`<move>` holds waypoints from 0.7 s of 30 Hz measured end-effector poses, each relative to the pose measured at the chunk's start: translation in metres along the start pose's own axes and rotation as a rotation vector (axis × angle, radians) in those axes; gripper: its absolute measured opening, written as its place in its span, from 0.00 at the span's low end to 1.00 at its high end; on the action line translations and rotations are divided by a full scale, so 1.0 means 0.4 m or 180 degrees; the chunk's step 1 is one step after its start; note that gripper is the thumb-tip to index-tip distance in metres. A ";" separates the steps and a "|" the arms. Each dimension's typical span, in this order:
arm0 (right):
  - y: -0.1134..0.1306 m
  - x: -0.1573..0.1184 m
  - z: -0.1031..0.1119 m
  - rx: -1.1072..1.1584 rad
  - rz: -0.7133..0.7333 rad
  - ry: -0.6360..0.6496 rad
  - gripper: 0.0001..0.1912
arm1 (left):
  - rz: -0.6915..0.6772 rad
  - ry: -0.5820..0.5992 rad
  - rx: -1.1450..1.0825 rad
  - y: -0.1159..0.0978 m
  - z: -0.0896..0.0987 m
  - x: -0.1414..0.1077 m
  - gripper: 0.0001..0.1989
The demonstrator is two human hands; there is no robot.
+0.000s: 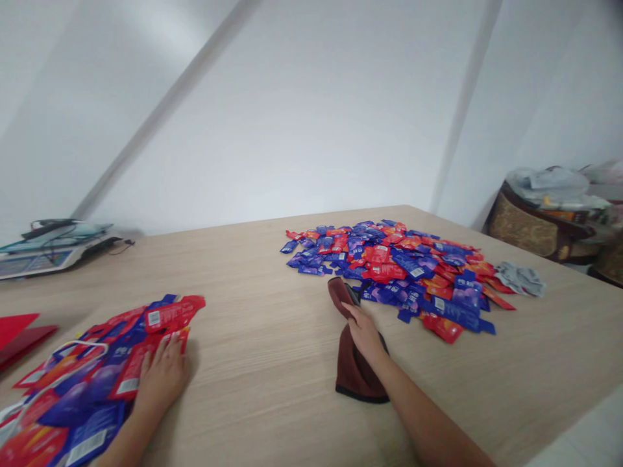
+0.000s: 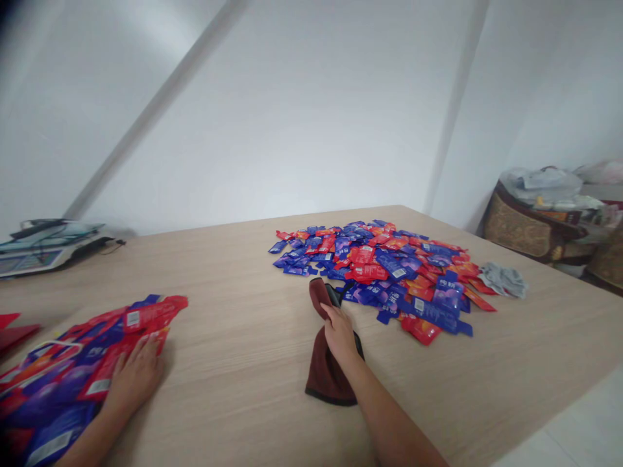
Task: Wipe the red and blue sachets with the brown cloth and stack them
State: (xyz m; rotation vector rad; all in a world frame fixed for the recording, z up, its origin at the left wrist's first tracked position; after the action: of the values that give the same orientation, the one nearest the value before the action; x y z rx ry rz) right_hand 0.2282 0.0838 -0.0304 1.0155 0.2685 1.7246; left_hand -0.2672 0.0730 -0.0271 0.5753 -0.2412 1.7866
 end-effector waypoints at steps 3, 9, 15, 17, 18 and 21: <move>0.005 0.000 0.004 0.0008 -0.0039 0.0012 0.27 | 0.0077 0.0091 0.0083 0.023 -0.001 0.017 0.24; 0.012 0.003 0.008 0.0027 -0.0043 -0.0029 0.26 | 0.0231 0.0080 0.0165 -0.009 0.037 0.026 0.23; 0.001 0.007 -0.004 0.0035 -0.0038 -0.0049 0.26 | 0.0031 -0.0235 0.0139 -0.132 0.052 0.024 0.25; -0.001 0.009 -0.007 0.0011 -0.0026 -0.0047 0.26 | -0.0142 -0.0256 0.0039 -0.213 0.048 0.033 0.25; -0.001 0.010 -0.008 -0.0005 -0.0024 -0.0044 0.26 | -0.0254 -0.0241 -0.0038 -0.262 0.047 0.039 0.26; -0.001 0.012 -0.012 -0.0047 -0.0025 -0.0030 0.25 | -0.0659 -0.0141 -0.0371 -0.436 0.049 0.063 0.26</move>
State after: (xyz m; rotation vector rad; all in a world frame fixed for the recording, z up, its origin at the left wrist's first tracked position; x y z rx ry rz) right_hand 0.2247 0.0893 -0.0310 1.0105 0.2531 1.7119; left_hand -0.1017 0.1369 -0.0205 0.5370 -0.3032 1.5504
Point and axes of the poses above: each hand's wrist, its own x-axis towards the middle knuckle, its own z-axis out of the back of the hand, y = z × x, the point moved 8 cm from there along x, towards the middle knuckle, and after that the axes turned 13 degrees about z, right-handed, at the moved point
